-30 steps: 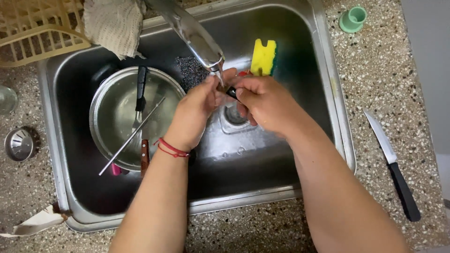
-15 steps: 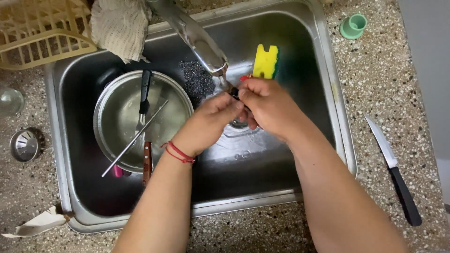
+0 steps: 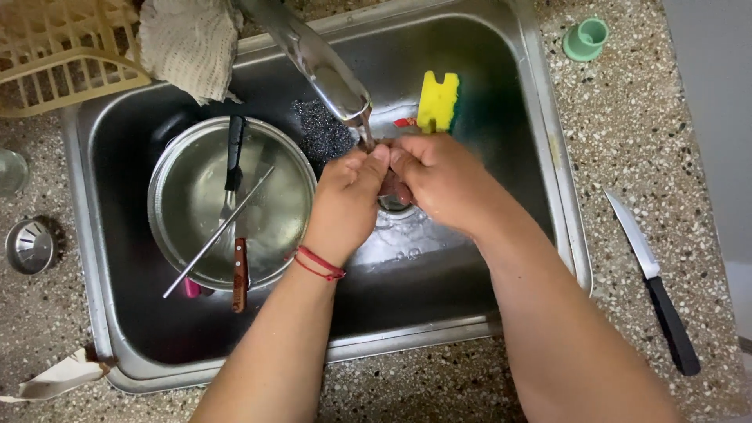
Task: Washing a paintbrush in a sink by scrubbing the bristles under water and drying it with a cloth.
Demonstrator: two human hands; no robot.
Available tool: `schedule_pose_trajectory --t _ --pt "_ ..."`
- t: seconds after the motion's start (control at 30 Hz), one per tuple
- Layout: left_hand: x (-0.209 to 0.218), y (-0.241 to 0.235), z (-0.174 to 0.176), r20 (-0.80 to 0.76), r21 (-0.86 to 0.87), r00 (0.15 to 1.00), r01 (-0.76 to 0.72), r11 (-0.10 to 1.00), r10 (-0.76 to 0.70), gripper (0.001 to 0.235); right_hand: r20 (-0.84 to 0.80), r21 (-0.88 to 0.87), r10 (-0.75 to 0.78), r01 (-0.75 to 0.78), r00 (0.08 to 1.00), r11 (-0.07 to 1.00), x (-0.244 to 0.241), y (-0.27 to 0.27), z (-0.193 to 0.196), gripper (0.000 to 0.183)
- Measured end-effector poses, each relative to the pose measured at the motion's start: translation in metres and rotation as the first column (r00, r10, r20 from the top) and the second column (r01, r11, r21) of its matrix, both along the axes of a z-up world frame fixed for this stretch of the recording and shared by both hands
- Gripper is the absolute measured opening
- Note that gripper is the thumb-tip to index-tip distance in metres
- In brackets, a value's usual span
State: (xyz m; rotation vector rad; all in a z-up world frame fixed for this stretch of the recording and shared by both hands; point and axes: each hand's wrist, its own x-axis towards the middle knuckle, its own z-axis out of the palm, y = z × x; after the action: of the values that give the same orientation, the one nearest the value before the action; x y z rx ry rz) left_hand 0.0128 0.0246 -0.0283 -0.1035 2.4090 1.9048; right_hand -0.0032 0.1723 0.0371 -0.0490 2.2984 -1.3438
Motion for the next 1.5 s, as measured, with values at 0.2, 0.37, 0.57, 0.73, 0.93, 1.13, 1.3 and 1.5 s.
schedule_pose_trajectory --t 0.2,0.37,0.57,0.73,0.93,1.13,1.3,1.5 --pt "0.003 0.002 0.015 -0.040 -0.046 0.994 -0.106 0.993 0.104 0.037 -0.021 0.099 0.022 -0.020 1.000 0.995 -0.001 -0.005 0.001 0.044" --pt "0.006 0.006 0.046 -0.036 -0.269 0.993 -0.119 0.956 0.114 0.036 0.000 0.141 0.031 -0.031 1.000 0.990 0.001 -0.009 0.000 0.037" --pt "0.000 -0.002 0.043 0.004 -0.585 0.998 -0.045 0.810 0.058 0.043 0.007 0.178 0.088 -0.088 0.996 0.980 0.000 -0.007 -0.006 0.038" --pt "-0.007 -0.005 0.031 0.078 -0.707 0.996 0.032 0.707 0.033 0.043 -0.012 0.258 0.140 -0.132 0.990 0.957 -0.002 -0.003 -0.006 0.040" --pt "-0.009 -0.006 0.030 0.089 -0.743 0.996 0.081 0.664 -0.022 0.043 0.001 0.104 0.047 -0.046 0.999 0.993 0.001 0.001 -0.008 0.032" --pt "-0.007 -0.009 0.019 0.063 -0.746 0.998 0.050 0.664 -0.004 0.042 -0.103 0.272 0.213 -0.179 0.972 0.946 0.010 0.008 0.000 0.036" --pt "-0.012 -0.055 -0.007 -0.405 -0.758 0.891 -0.452 0.470 0.203 0.033 -0.102 0.319 0.183 -0.142 0.978 0.937 0.010 0.017 -0.007 0.033" --pt "0.002 -0.051 0.065 -0.650 -0.579 0.757 -0.437 0.688 -0.066 0.061 0.310 0.225 0.021 -0.094 0.951 0.970 0.014 0.005 0.043 0.037"
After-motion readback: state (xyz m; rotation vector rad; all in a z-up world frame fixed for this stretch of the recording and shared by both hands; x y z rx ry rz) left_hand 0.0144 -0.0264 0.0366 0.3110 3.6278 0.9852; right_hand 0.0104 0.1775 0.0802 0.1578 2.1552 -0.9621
